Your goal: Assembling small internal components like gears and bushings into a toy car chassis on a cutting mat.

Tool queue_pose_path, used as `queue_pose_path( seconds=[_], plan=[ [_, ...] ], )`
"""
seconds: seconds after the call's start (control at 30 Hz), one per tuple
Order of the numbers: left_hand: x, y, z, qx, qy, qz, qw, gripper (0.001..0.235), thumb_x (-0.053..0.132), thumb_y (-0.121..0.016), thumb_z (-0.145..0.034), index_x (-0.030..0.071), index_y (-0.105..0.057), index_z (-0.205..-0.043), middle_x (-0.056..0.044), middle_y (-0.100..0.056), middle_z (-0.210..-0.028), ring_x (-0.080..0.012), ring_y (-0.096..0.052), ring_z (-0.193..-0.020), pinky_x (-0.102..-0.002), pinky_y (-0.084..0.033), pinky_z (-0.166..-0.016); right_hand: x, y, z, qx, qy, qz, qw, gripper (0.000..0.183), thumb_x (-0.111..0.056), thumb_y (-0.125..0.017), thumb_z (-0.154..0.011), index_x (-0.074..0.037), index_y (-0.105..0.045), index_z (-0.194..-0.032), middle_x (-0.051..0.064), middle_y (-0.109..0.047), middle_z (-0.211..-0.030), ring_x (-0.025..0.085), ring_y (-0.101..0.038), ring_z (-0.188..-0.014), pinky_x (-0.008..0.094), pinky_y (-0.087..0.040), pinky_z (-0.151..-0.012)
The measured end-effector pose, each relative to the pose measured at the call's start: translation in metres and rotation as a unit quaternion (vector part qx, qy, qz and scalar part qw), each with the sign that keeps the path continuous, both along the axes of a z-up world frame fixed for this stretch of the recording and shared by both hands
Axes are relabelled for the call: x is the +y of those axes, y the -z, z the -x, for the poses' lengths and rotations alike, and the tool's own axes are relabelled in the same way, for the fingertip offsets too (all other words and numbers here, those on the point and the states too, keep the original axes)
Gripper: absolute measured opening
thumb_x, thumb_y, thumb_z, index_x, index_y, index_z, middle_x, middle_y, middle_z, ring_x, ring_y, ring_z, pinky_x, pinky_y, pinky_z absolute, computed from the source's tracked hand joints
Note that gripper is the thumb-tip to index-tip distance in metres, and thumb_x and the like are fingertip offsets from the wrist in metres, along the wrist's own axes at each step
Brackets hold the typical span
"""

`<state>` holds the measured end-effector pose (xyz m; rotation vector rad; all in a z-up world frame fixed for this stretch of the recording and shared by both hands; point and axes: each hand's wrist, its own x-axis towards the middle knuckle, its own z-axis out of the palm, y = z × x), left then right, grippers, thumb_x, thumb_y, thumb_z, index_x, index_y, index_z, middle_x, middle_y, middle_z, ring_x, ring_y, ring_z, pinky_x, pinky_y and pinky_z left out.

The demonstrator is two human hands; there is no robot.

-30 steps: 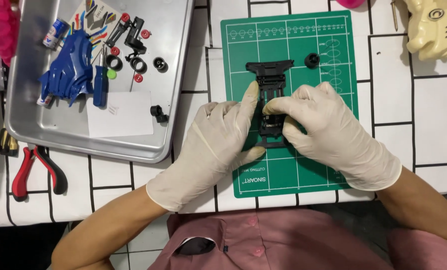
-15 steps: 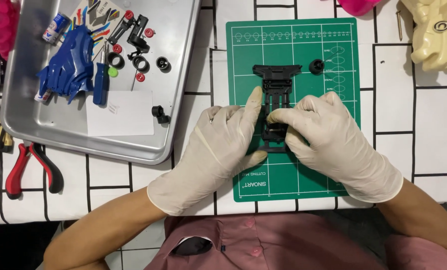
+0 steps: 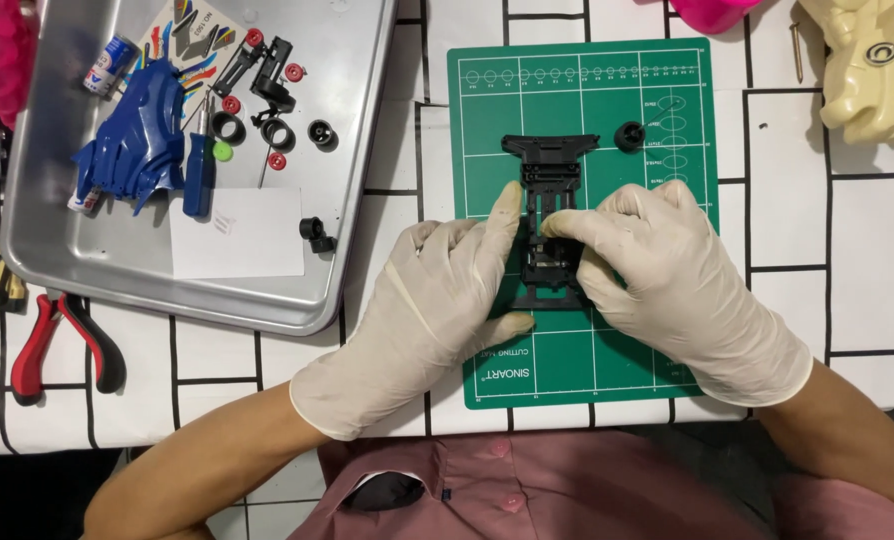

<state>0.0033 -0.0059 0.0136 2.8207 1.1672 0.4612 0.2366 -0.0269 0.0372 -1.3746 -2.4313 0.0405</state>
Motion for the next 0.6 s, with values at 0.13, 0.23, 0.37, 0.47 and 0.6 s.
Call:
queue_pose_path(
  seconds=[0.13,0.23,0.37,0.47,0.6],
  plan=[
    [0.0050,-0.0042,-0.0011,-0.003,0.000,-0.009,1.000,0.137,0.076,-0.095,-0.056,0.000,-0.037,-0.155,-0.003,-0.069,-0.099,-0.0207,-0.067,-0.084,-0.035,-0.049,-0.074,0.0054,-0.0017,-0.0002,0.010,0.003,0.013,1.000,0.042,0.004,-0.059,-0.081,-0.013,-0.073,-0.116,0.003,-0.058,-0.079,0.020,-0.060,-0.079,0.041,-0.038,-0.074],
    [-0.0014,-0.0017,-0.0017,0.010,-0.009,-0.006,1.000,0.136,0.077,-0.094,-0.055,0.003,-0.037,-0.155,-0.002,-0.070,-0.103,-0.0196,-0.068,-0.085,-0.034,-0.050,-0.074,0.0004,0.0057,0.0011,0.008,-0.004,0.029,1.000,0.041,0.003,-0.061,-0.081,-0.013,-0.072,-0.117,0.004,-0.058,-0.081,0.021,-0.060,-0.080,0.041,-0.038,-0.074],
    [-0.0016,-0.0031,-0.0021,0.024,-0.014,-0.026,0.999,0.129,0.080,-0.091,-0.058,0.010,-0.041,-0.154,0.001,-0.069,-0.094,-0.0182,-0.067,-0.076,-0.033,-0.050,-0.066,-0.0002,0.0067,0.0023,0.004,-0.004,0.038,0.999,0.040,0.001,-0.063,-0.083,-0.012,-0.072,-0.119,0.005,-0.057,-0.081,0.023,-0.059,-0.078,0.041,-0.039,-0.074],
    [0.0010,-0.0007,-0.0024,0.023,-0.007,-0.027,0.999,0.126,0.076,-0.092,-0.062,0.011,-0.038,-0.155,-0.001,-0.069,-0.097,-0.0197,-0.067,-0.079,-0.035,-0.049,-0.065,0.0003,0.0053,0.0002,-0.005,0.007,0.033,0.999,0.042,0.002,-0.061,-0.083,-0.014,-0.073,-0.119,0.003,-0.061,-0.083,0.021,-0.060,-0.080,0.042,-0.040,-0.076],
    [0.0048,-0.0004,-0.0041,0.002,-0.004,-0.018,1.000,0.127,0.072,-0.094,-0.061,0.010,-0.037,-0.156,-0.002,-0.068,-0.094,-0.0211,-0.065,-0.077,-0.036,-0.048,-0.065,0.0037,0.0037,-0.0010,-0.003,-0.005,0.037,0.999,0.039,-0.001,-0.063,-0.083,-0.014,-0.071,-0.120,0.006,-0.057,-0.084,0.023,-0.059,-0.079,0.042,-0.041,-0.076]
  ],
)
